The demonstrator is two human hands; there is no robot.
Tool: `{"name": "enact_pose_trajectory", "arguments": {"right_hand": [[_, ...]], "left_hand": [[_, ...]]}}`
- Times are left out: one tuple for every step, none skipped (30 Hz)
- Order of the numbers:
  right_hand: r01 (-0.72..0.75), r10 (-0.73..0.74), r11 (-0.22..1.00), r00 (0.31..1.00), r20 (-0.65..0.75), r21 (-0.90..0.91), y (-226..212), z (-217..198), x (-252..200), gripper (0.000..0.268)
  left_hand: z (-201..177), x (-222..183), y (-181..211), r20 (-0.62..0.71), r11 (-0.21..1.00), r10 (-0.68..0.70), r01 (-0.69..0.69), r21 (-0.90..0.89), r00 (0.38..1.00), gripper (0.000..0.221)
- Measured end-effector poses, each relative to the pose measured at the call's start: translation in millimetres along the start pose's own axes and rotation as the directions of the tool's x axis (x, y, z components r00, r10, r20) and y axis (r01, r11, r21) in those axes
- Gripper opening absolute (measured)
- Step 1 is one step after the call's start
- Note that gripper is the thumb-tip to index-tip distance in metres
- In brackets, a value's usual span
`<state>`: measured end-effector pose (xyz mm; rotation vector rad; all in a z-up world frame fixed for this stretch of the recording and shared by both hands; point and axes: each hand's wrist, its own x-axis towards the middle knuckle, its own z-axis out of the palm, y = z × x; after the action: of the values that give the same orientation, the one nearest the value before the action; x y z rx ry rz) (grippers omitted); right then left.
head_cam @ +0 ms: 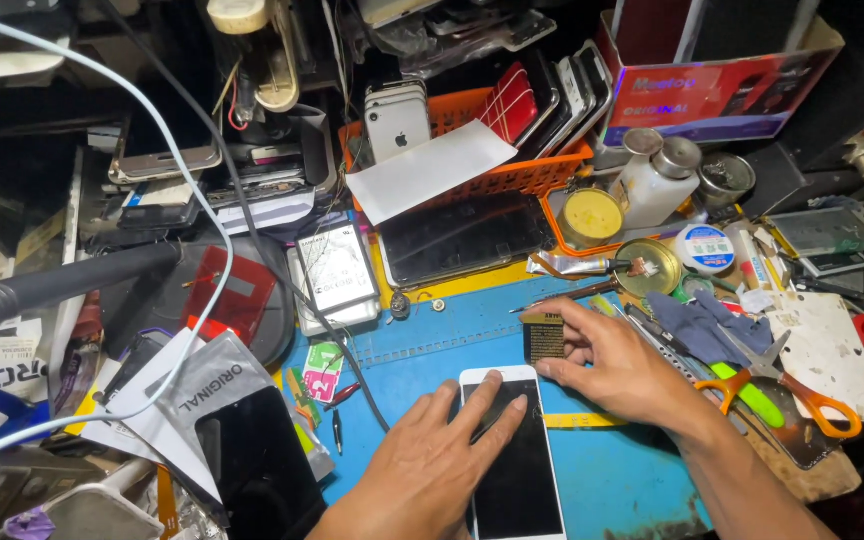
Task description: Repairing a smartphone by aligning and attaching an adhesive component to the screen assembly
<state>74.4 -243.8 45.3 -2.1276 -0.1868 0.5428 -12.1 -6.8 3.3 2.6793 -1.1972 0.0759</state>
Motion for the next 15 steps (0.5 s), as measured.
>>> {"name": "enact_pose_trajectory", "arguments": {"right_hand": [[-0.002,0.002,1.0,1.0,0.004,0.002,1.8,-1.2,0.1,0.048],[0.027,-0.028,0.997,1.0,-0.003,-0.074,3.3,-2.4,0.1,0.048],[0.058,-0.06,0.987,0.998,-0.009,-0.15,4.6,-4.2,0.7,0.048],[0.058,-0.059,0.987,0.998,-0.008,-0.149,5.2,-3.7,1.8,0.048],[0.052,-0.054,0.988,0.998,-0.011,-0.149,6.0,-3.4,2.0,0.049],[0.046,-0.048,0.988,0.999,-0.013,-0.148,7.0,-3.2,2.0,0.049],[0.046,-0.049,0.988,0.999,-0.014,-0.147,5.6,-4.1,0.9,0.049],[0.038,-0.04,0.985,0.999,-0.01,-0.166,4.2,-5.0,-0.4,0.048],[0.029,-0.03,0.982,1.0,-0.004,-0.185,2.7,-5.2,-2.1,0.046],[0.028,-0.029,0.983,1.0,-0.003,-0.182,2.8,-5.0,-2.4,0.046],[0.016,-0.017,0.986,1.0,-0.003,-0.163,2.9,-5.4,-2.7,0.045],[0.004,-0.004,0.99,1.0,-0.002,-0.144,3.0,-6.0,-3.2,0.044],[0.005,-0.006,0.99,1.0,-0.004,-0.143,4.5,-6.6,-3.6,0.044],[0.008,-0.009,0.987,1.0,-0.007,-0.163,6.1,-7.1,-4.0,0.042],[0.007,-0.009,0.983,1.0,-0.011,-0.181,8.1,-7.2,-5.0,0.04]], "left_hand": [[-0.6,-0.3,-0.4,0.003,1.0,-0.002,0.002,-0.002,1.0,0.124],[-1.5,-0.7,-0.8,0.016,1.0,0.003,-0.002,-0.03,1.0,0.131],[-2.5,-0.4,-2.0,0.027,0.998,0.01,-0.008,-0.057,1.0,0.138],[-1.7,-0.9,-2.6,0.028,0.998,0.009,-0.007,-0.057,1.0,0.138],[-0.8,-1.3,-2.9,0.027,0.999,0.01,-0.008,-0.054,1.0,0.136],[0.0,-1.7,-2.9,0.026,0.999,0.011,-0.009,-0.05,1.0,0.134],[-3.8,-1.0,-4.8,0.027,0.999,0.012,-0.01,-0.049,1.0,0.134],[-7.7,-0.3,-6.6,0.095,0.993,0.015,-0.004,-0.12,0.995,0.136],[-11.9,-0.5,-8.0,0.164,0.981,0.023,0.009,-0.191,0.986,0.139],[-10.6,-2.6,-9.1,0.167,0.981,0.023,0.01,-0.192,0.986,0.139],[-9.4,-3.7,-10.8,0.167,0.984,0.021,0.009,-0.18,0.986,0.145],[-8.3,-4.8,-12.4,0.167,0.986,0.02,0.009,-0.169,0.986,0.151],[-8.6,-5.0,-12.3,0.166,0.986,0.021,0.007,-0.166,0.986,0.151],[-8.8,-5.1,-12.3,0.179,0.98,0.02,0.017,-0.199,0.984,0.148],[-8.9,-5.4,-12.3,0.194,0.972,0.021,0.025,-0.234,0.981,0.145]]}}
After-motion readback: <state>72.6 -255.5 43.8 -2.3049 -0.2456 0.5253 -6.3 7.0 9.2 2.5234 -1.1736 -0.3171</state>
